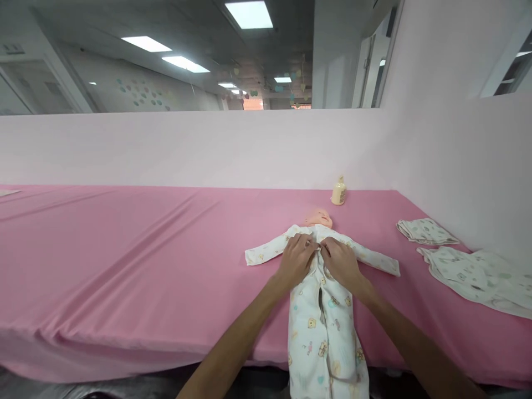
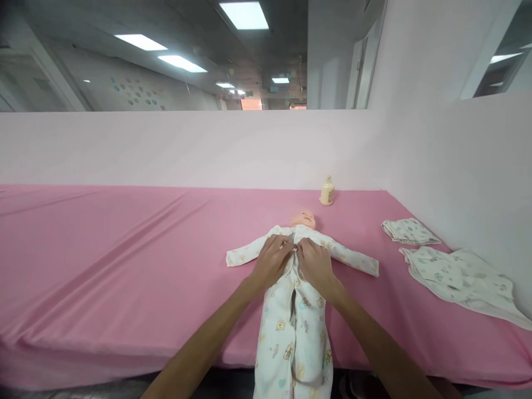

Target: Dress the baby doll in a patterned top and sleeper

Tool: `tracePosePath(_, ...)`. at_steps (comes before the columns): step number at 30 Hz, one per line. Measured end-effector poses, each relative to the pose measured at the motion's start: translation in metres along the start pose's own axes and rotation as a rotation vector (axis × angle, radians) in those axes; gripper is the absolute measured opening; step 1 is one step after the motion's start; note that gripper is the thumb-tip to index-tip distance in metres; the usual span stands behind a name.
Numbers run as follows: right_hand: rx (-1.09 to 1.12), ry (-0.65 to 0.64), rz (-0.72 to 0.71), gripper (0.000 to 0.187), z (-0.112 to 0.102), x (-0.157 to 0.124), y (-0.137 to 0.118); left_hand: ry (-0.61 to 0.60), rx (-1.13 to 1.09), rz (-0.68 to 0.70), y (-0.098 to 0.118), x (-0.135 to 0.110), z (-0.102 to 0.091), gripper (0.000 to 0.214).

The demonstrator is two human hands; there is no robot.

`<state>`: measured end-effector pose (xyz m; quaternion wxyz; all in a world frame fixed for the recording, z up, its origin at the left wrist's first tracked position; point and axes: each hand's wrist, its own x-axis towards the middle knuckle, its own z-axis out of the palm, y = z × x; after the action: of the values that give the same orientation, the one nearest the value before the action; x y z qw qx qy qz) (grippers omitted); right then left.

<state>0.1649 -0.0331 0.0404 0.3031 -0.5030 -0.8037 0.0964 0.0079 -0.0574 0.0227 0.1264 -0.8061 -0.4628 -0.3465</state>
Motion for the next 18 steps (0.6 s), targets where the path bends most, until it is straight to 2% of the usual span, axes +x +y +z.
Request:
tracePosePath(3, 0.069, 0.035, 0.091, 0.018, -0.013, 0.002, 0.011, 0.010, 0.034, -0.101, -0.012, 0.000, -0.010, 0.026)
tracePosePath(6, 0.077, 0.128, 0.253, 0.016, -0.037, 0.006, 0.046, -0.010, 0.085, -0.342, -0.042, -0.005, -0.029, 0.029)
tracePosePath(8, -0.001, 0.200, 0.339, 0.016, -0.054, 0.007, 0.082, -0.112, 0.208, -0.503, -0.068, -0.012, -0.045, 0.030)
tracePosePath(9, -0.046, 0.194, 0.380, 0.016, -0.060, 0.006, 0.102, -0.154, 0.296, -0.598, -0.081, -0.016, -0.052, 0.031)
tracePosePath(11, -0.151, 0.134, 0.507, 0.017, -0.069, 0.003, 0.137, -0.307, 0.379, -0.750, -0.103, -0.025, -0.063, 0.031)
tracePosePath(13, -0.260, 0.046, 0.565, 0.018, -0.069, -0.001, 0.159, -0.463, 0.337, -0.832, -0.116, -0.032, -0.067, 0.029)
tracePosePath(15, -0.318, 0.064, 0.520, 0.019, -0.061, -0.001, 0.161, -0.495, 0.167, -0.833, -0.121, -0.033, -0.065, 0.032)
tracePosePath(18, -0.276, 0.212, 0.293, 0.026, -0.041, 0.008, 0.127, -0.368, -0.134, -0.782, -0.117, -0.023, -0.053, 0.044)
